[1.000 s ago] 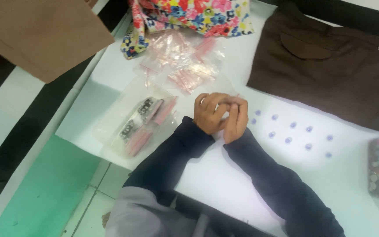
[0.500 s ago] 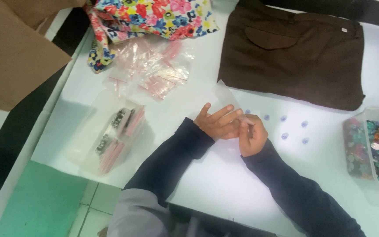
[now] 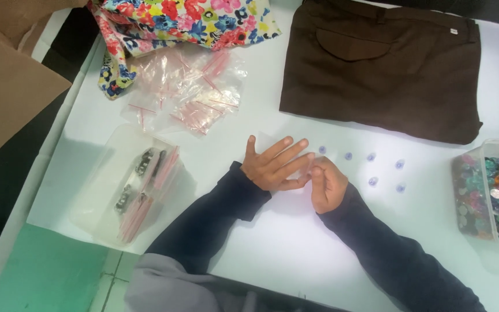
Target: Sorting purple buttons from a mixed container and placing them into a small plastic bag.
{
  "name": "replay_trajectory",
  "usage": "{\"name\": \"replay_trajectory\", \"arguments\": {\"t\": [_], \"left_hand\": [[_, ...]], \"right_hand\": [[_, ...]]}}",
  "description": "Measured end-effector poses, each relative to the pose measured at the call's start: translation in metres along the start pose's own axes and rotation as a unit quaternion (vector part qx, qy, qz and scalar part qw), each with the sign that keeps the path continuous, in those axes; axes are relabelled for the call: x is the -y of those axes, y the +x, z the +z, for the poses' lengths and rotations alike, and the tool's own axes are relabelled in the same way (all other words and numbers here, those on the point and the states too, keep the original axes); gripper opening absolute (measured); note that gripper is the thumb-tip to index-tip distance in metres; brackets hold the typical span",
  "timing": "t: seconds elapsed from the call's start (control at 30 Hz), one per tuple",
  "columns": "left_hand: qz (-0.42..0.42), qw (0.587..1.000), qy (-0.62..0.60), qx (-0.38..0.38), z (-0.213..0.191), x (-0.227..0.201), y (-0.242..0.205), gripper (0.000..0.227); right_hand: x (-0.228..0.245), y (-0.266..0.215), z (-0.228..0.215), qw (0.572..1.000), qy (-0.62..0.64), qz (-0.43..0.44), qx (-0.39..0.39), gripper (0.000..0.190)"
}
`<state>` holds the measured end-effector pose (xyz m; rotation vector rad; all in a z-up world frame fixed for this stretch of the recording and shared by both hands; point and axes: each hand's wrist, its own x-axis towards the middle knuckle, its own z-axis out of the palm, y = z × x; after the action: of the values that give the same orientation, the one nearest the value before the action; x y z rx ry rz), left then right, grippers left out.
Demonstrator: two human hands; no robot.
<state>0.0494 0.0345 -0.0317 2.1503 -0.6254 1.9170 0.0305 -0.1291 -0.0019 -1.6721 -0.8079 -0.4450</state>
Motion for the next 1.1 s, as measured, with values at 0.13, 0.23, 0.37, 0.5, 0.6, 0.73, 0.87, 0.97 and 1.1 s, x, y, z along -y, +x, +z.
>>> {"name": "replay_trajectory", "arguments": {"t": [0.13, 0.23, 0.37, 0.5, 0.6, 0.73, 0.87, 0.97, 1.1], "left_hand": [[-0.009, 0.999, -0.032, -0.002, -0.003, 0.003, -0.007, 0.048], [-0.034, 0.999, -0.027, 0.029, -0.007, 0.002, -0.009, 0.050], [-0.041, 0.996, -0.019, 0.079, -0.012, 0.005, -0.004, 0.062], [-0.049, 0.991, -0.030, 0.124, -0.016, 0.006, -0.004, 0.071], [-0.072, 0.987, -0.045, 0.137, -0.018, 0.007, -0.006, 0.067], [-0.056, 0.985, -0.032, 0.159, -0.022, 0.011, -0.004, 0.067], [-0.047, 0.984, -0.005, 0.171, -0.028, 0.011, 0.007, 0.065], [-0.050, 0.984, 0.009, 0.170, -0.028, 0.011, 0.012, 0.065], [-0.051, 0.984, 0.020, 0.170, -0.029, 0.012, 0.017, 0.069]], "right_hand": [[-0.005, 0.002, -0.003, 0.999, -0.023, -0.018, 0.016, 0.032], [-0.017, -0.006, 0.000, 0.999, -0.040, -0.022, -0.009, 0.017], [-0.023, -0.006, 0.000, 0.998, -0.045, -0.013, -0.030, 0.012], [-0.028, -0.013, -0.001, 0.998, -0.046, 0.006, -0.048, 0.011], [-0.024, -0.007, 0.003, 0.997, -0.007, -0.004, -0.076, 0.018], [-0.032, -0.012, 0.002, 0.998, -0.014, -0.014, -0.064, 0.029], [-0.031, -0.011, -0.001, 0.997, -0.034, -0.026, -0.065, 0.019], [-0.027, -0.004, -0.004, 0.997, -0.022, -0.039, -0.062, 0.012], [-0.027, -0.001, -0.004, 0.997, -0.002, -0.040, -0.059, 0.007]]}}
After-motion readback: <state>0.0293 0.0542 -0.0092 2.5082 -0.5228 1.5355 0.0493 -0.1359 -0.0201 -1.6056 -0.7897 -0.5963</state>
